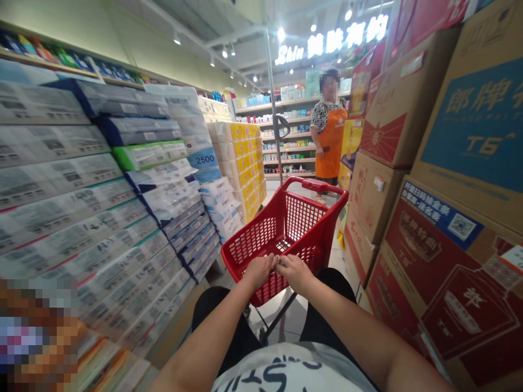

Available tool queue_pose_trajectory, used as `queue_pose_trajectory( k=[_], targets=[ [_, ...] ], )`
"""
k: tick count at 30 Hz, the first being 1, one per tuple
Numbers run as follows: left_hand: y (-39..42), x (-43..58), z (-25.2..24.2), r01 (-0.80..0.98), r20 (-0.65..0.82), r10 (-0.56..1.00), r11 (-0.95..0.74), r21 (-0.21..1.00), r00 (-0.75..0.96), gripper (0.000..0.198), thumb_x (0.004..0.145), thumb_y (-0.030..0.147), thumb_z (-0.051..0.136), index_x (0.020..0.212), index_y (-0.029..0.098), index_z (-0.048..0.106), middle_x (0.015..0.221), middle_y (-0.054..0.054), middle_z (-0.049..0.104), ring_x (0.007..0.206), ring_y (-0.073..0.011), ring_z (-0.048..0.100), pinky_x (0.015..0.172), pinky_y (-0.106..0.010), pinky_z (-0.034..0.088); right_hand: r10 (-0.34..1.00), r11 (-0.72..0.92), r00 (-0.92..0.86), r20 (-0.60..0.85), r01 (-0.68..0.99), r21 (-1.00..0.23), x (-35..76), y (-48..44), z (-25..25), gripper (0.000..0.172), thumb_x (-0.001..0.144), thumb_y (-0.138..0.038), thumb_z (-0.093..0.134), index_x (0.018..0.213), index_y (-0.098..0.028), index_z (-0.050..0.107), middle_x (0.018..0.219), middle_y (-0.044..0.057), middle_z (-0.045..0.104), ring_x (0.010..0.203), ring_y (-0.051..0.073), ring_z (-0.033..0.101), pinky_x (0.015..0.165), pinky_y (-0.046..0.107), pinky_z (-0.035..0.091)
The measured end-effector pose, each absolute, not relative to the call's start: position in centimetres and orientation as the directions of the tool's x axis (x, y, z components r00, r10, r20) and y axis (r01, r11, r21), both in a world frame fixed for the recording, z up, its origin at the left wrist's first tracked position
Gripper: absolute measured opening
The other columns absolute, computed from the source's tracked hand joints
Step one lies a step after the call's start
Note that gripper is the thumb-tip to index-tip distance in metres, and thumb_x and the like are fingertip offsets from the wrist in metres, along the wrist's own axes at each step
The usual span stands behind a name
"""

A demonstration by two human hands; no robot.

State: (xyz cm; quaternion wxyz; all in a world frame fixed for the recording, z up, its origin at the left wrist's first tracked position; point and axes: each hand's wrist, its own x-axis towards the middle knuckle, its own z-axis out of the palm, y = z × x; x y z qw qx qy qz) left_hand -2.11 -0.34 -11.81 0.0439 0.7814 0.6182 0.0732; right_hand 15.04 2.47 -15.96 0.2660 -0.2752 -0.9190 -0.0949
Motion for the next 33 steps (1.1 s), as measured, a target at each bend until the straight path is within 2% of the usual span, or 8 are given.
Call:
queue_pose_trajectory(
  k=[4,9,12,17,21,26,28,33],
  targets=[
    [-0.2,-2.2,-12.1,0.961,0.098,0.973,-0.223,0.165,0.209,0.059,0.097,0.034,0.006,0.097,0.016,0.062,0.091,-0.010,0.068,0.084,-0.0180,0.063,0.071,-0.027,0.043,0.538,0.774,-0.638,0.551,0.632,-0.023,15.4,2.8,-15.8,0.022,0.089,-0.019,0.045,0.098,-0.022,0.065,0.096,0.008,0.060,0.087,0.018,0.050,0.079,0.031,0.038],
    [-0.2,-2.4,-12.3,0.962,0.119,0.971,-0.224,0.154,0.207,0.060,0.097,0.035,0.004,0.096,0.017,0.062,0.089,-0.009,0.068,0.083,-0.0183,0.063,0.070,-0.027,0.043,0.547,0.790,-0.656,0.520,0.610,-0.060,15.4,3.1,-15.9,0.021,0.089,-0.020,0.047,0.100,-0.024,0.064,0.097,0.005,0.060,0.085,0.017,0.050,0.078,0.029,0.038],
    [-0.4,-2.4,-12.2,0.962,0.121,0.974,-0.212,0.170,0.193,0.063,0.097,0.036,0.002,0.095,0.017,0.063,0.088,-0.010,0.068,0.081,-0.0177,0.064,0.069,-0.027,0.043,0.596,0.747,-0.600,0.534,0.659,-0.092,15.9,3.4,-15.9,0.020,0.088,-0.020,0.048,0.098,-0.025,0.065,0.097,0.005,0.060,0.085,0.017,0.050,0.078,0.029,0.039],
    [-0.4,-2.3,-12.1,0.960,0.099,0.975,-0.213,0.180,0.198,0.060,0.097,0.034,0.005,0.096,0.016,0.063,0.091,-0.010,0.068,0.084,-0.0173,0.063,0.072,-0.026,0.043,0.541,0.795,-0.624,0.563,0.598,-0.102,15.5,2.6,-14.9,0.022,0.088,-0.020,0.046,0.101,-0.023,0.064,0.103,0.006,0.060,0.089,0.017,0.051,0.082,0.029,0.040],
    [-0.5,-2.3,-12.2,0.960,0.105,0.971,-0.231,0.157,0.216,0.058,0.097,0.033,0.006,0.097,0.017,0.062,0.091,-0.009,0.068,0.082,-0.0174,0.063,0.069,-0.026,0.042,0.556,0.785,-0.597,0.579,0.605,-0.131,15.1,3.0,-13.9,0.027,0.086,-0.016,0.047,0.108,-0.021,0.062,0.112,0.008,0.058,0.096,0.018,0.051,0.084,0.031,0.042],
    [-0.8,-2.0,-12.2,0.961,0.139,0.975,-0.199,0.192,0.174,0.054,0.097,0.038,0.012,0.094,0.020,0.062,0.090,-0.006,0.068,0.083,-0.0173,0.063,0.072,-0.026,0.041,0.685,0.668,-0.505,0.525,0.723,-0.177,16.1,5.2,-13.6,0.030,0.082,-0.012,0.049,0.107,-0.021,0.062,0.113,0.006,0.060,0.097,0.020,0.051,0.084,0.031,0.042],
    [-0.9,-1.9,-12.1,0.958,0.141,0.977,-0.190,0.214,0.162,0.049,0.097,0.039,0.018,0.095,0.021,0.063,0.091,-0.006,0.068,0.085,-0.0171,0.063,0.075,-0.026,0.041,0.708,0.632,-0.483,0.515,0.759,-0.156,16.1,5.3,-13.6,0.029,0.080,-0.010,0.049,0.105,-0.019,0.062,0.112,0.007,0.061,0.096,0.021,0.050,0.083,0.031,0.041],
    [-0.9,-1.8,-12.0,0.954,0.153,0.975,-0.192,0.229,0.160,0.039,0.094,0.038,0.028,0.099,0.023,0.064,0.096,-0.004,0.069,0.087,-0.0177,0.062,0.075,-0.026,0.041,0.630,0.722,-0.614,0.476,0.688,-0.068,15.1,4.4,-13.1,0.029,0.080,-0.013,0.049,0.105,-0.019,0.062,0.103,0.008,0.063,0.091,0.021,0.050,0.079,0.032,0.039]
  ],
)
